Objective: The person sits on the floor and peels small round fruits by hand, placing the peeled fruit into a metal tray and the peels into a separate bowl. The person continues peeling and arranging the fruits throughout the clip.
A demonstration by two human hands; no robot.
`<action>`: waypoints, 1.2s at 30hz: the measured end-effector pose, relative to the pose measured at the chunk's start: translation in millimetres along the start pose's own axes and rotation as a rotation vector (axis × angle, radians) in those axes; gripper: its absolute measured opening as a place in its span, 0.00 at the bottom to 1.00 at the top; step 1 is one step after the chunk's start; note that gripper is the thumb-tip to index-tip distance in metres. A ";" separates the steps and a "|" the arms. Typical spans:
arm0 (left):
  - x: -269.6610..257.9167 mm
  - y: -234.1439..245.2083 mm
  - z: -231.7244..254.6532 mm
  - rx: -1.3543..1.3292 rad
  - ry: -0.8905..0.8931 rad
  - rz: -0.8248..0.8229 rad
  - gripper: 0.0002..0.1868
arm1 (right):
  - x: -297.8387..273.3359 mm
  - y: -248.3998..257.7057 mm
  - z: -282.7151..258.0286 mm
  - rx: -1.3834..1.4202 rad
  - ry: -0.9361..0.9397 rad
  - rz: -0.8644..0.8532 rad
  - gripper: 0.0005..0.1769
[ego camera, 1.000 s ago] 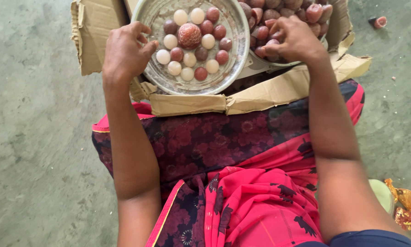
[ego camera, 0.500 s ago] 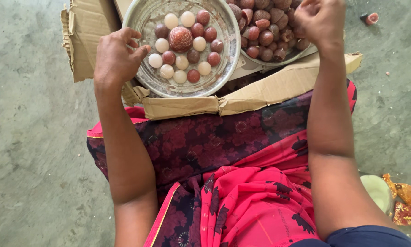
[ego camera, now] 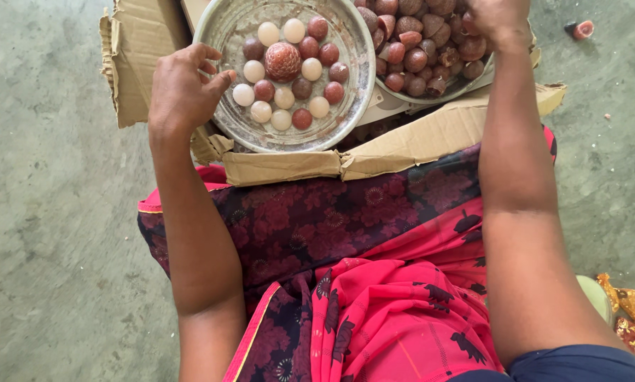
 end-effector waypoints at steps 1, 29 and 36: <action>-0.1 0.2 -0.1 0.005 0.000 0.000 0.20 | -2.7 1.0 0.2 -0.009 0.007 -0.012 0.09; -4.7 6.9 3.0 -0.001 -0.048 0.026 0.19 | -60.8 39.6 1.5 0.296 -0.326 -0.449 0.16; -2.1 3.2 7.8 0.000 -0.041 0.012 0.19 | -68.9 -9.5 -31.2 0.168 -0.258 -0.417 0.19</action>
Point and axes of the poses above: each hand's wrist, its own x-axis towards the middle knuckle, its own y-axis out of the back of the hand, z = x × y, the point moved 3 cm from there along x, towards the middle knuckle, and after that the axes turned 7 degrees about -y, right-handed, at the moved point
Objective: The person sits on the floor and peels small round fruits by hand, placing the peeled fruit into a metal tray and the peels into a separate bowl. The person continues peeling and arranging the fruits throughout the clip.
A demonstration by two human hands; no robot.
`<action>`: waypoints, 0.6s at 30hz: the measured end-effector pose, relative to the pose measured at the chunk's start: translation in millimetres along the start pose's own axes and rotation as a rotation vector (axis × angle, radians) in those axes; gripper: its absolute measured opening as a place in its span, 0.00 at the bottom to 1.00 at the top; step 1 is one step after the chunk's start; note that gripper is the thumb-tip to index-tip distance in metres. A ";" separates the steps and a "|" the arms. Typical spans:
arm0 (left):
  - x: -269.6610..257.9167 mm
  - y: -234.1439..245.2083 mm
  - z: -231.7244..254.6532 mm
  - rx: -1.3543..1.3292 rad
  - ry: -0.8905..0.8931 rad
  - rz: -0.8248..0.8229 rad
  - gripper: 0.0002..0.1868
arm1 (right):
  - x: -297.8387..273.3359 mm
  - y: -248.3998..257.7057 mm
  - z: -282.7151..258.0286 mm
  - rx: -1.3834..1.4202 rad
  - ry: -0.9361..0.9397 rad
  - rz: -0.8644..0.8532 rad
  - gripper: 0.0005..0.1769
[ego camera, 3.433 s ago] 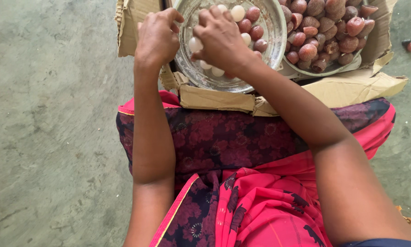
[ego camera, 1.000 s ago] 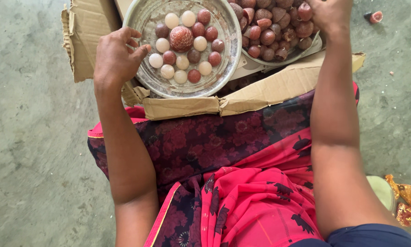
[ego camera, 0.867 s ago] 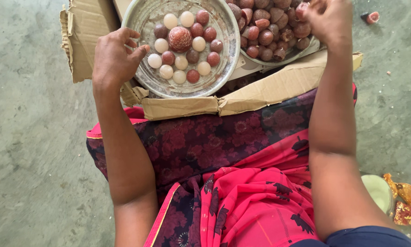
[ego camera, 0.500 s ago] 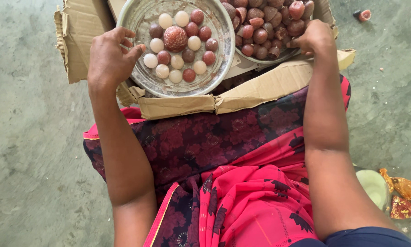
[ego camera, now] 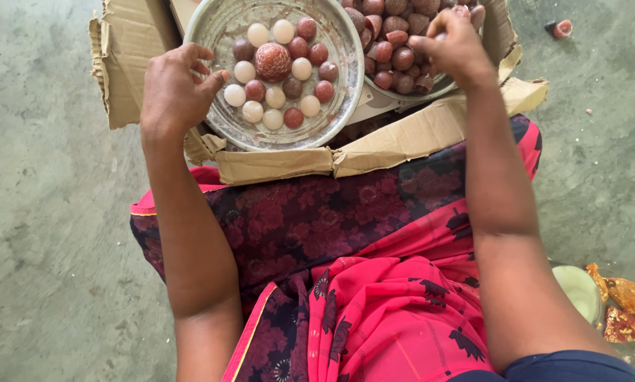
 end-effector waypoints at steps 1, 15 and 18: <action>-0.8 0.1 -0.1 -0.002 0.007 -0.002 0.19 | 0.6 -3.2 -6.6 -0.189 0.066 0.126 0.22; 14.4 -67.8 98.9 -1.139 0.225 -0.033 0.27 | -93.7 -11.2 -127.2 -0.004 0.285 -0.052 0.16; 12.3 -98.4 116.6 -1.419 0.486 -0.161 0.32 | -120.9 -37.0 -144.1 0.320 0.418 -0.364 0.25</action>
Point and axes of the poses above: each hand's wrist, its own x-axis towards the middle knuckle, its own y-axis out of the back of the hand, z = x × y, the point moved 3 cm from there along x, towards the middle knuckle, and after that the axes turned 7 degrees about -y, right-handed, at the moved point
